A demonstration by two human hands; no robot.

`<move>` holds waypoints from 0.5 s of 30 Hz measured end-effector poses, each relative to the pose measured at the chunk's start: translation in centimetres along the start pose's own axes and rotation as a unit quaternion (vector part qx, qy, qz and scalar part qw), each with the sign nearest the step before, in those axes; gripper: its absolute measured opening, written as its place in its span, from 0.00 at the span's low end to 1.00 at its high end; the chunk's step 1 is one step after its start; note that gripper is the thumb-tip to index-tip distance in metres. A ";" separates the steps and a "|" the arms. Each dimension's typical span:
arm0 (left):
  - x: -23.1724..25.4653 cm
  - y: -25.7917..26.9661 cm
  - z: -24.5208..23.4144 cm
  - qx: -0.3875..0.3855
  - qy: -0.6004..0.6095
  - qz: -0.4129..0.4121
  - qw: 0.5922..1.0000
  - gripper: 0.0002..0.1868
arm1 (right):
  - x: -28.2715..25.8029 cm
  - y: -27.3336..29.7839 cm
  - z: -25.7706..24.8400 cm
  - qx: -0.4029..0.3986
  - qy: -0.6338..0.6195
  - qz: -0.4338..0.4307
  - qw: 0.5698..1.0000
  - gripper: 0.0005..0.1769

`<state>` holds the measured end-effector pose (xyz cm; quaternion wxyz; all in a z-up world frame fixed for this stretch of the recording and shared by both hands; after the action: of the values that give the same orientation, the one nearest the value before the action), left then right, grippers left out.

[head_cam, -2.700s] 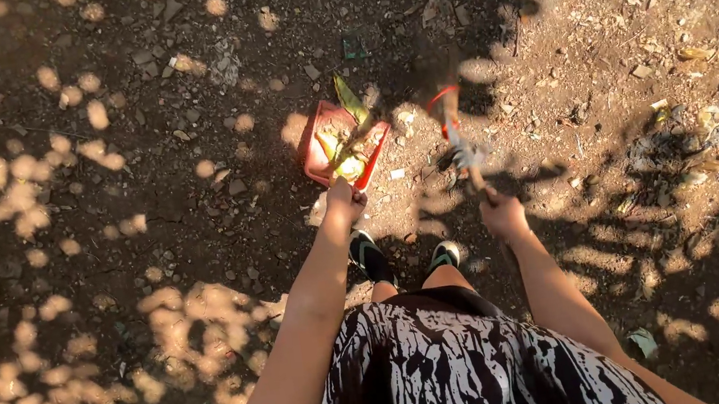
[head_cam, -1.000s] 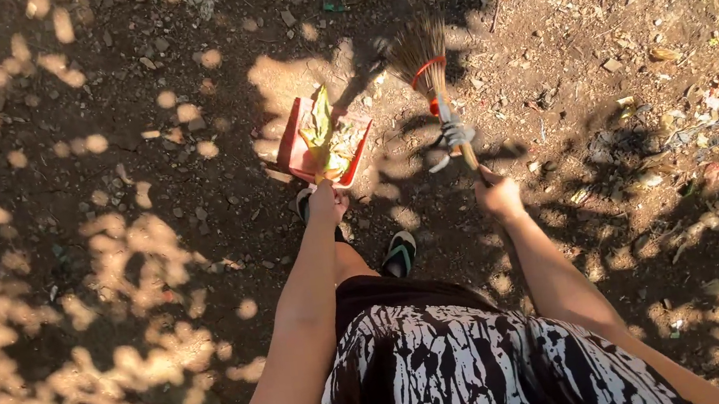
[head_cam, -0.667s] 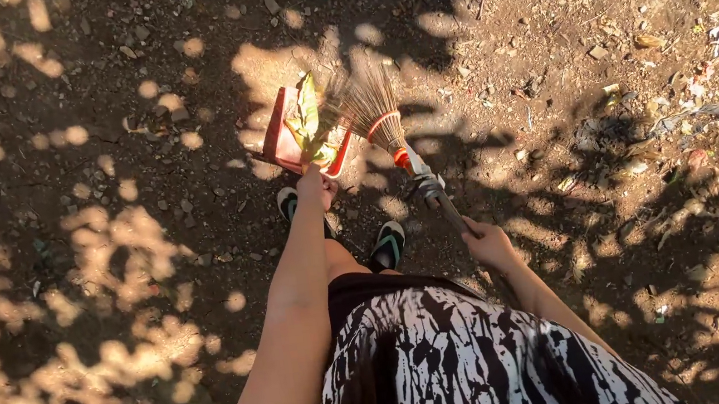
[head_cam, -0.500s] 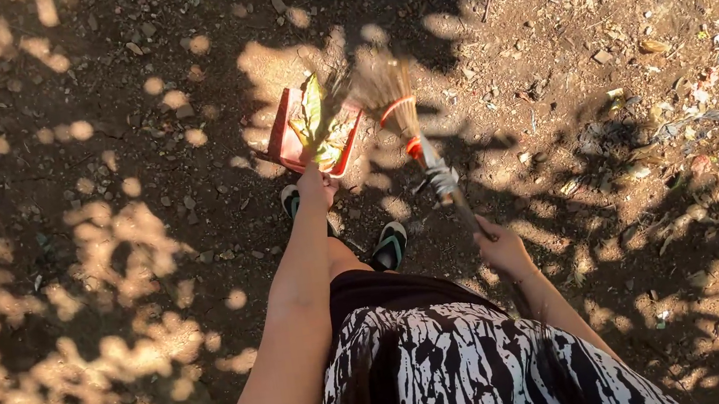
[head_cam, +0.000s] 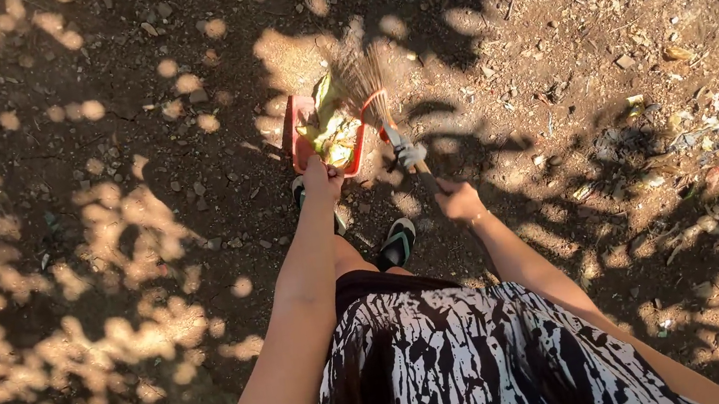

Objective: The person sweeps leaves and debris from the ground into a dustpan using a broom. After gathering the waste, they carry the dustpan to a pile and empty the contents onto it.

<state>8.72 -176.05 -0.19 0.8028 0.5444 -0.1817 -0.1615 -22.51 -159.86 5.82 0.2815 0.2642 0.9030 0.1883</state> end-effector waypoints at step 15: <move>4.7 4.5 -4.5 0.012 -0.109 0.062 0.992 0.21 | 2.7 6.9 -5.3 -0.054 -0.171 -0.027 0.983 0.33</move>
<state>15.22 -172.92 3.05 0.7799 0.5210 -0.3037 -0.1672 -25.06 -153.83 12.13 0.4509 0.2526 0.8368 0.1809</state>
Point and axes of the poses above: each hand's wrist, its own y-axis away from the middle knuckle, its own z-axis out of the palm, x = y × z, the point moved 8 cm from there along -y, towards the middle knuckle, and after that the axes turned 9 degrees about y, right-handed, at the moved point
